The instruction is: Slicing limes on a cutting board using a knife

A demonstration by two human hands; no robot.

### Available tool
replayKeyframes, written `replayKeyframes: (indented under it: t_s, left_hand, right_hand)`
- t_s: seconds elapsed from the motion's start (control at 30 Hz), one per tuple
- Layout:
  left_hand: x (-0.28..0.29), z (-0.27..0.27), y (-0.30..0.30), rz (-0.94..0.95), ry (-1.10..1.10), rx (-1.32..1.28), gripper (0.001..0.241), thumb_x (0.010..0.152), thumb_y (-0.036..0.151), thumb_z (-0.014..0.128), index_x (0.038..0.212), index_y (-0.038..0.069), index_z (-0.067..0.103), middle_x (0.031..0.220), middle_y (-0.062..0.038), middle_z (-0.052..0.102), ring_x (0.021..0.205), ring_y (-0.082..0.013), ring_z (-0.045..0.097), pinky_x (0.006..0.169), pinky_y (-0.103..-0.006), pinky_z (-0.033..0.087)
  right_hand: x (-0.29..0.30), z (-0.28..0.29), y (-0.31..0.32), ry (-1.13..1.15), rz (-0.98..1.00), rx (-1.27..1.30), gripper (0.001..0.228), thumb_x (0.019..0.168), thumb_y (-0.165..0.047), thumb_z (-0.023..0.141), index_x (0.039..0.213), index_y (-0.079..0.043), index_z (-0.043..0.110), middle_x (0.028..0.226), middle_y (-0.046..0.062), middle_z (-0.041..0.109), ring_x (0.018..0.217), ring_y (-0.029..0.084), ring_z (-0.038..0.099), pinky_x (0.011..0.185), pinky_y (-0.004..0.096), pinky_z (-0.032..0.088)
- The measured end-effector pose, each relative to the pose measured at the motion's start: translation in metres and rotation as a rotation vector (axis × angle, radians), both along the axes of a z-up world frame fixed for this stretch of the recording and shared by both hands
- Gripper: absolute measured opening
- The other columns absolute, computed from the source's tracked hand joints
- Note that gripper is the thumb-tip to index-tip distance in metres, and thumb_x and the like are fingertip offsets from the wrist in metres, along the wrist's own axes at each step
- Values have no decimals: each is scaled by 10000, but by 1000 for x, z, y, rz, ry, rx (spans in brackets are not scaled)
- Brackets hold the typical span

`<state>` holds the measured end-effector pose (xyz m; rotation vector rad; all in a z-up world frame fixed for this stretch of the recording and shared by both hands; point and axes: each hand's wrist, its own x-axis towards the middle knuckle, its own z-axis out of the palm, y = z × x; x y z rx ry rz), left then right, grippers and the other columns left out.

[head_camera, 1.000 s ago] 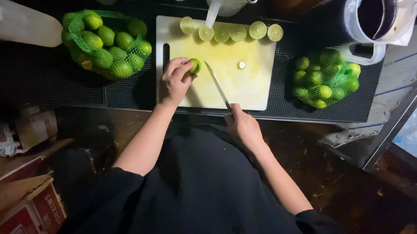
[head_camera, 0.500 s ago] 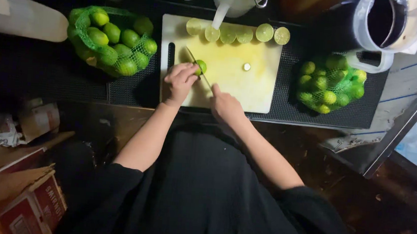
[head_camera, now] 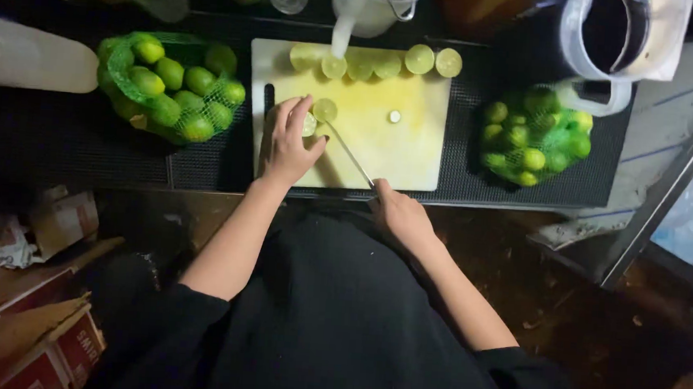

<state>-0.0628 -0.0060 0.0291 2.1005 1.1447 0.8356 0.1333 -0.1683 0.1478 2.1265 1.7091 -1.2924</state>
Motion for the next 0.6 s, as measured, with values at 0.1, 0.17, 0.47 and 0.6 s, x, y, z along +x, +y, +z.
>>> replayKeyframes:
  t_s: [0.1, 0.17, 0.47, 0.6]
  left_hand:
    - [12, -1, 4, 59, 205, 115, 648, 788, 230, 839, 1378, 66, 624, 1214, -140, 622, 1123, -332, 639, 927, -449, 531]
    - [16, -26, 5, 106, 333, 350, 677, 797, 485, 816, 1349, 136, 637, 1120, -55, 604, 1035, -263, 595, 817, -421, 494]
    - [-22, -16, 45, 286, 227, 128, 576, 924, 277, 839, 1335, 2, 543, 1242, -319, 538, 1072, -553, 616, 882, -611, 528]
    - [-29, 39, 115, 130, 537, 282, 614, 802, 373, 950, 1227, 50, 647, 1142, -178, 579, 1010, -420, 563, 822, -514, 527]
  right_hand:
    - [7, -15, -15, 33, -116, 38, 313, 1035, -295, 464, 1308, -149, 422, 981, 268, 699, 961, 510, 710, 846, 612, 561]
    - [9, -10, -20, -29, -189, -55, 371, 1025, -321, 477, 1356, -166, 414, 965, 278, 709, 975, 516, 705, 866, 640, 545]
    - [21, -6, -53, -26, -301, -56, 383, 1029, -335, 514, 1349, -136, 447, 989, 316, 719, 987, 537, 693, 860, 634, 529]
    - [19, -16, -54, -21, -325, -29, 394, 993, -364, 519, 1329, -164, 469, 1018, 303, 706, 922, 576, 638, 769, 625, 465]
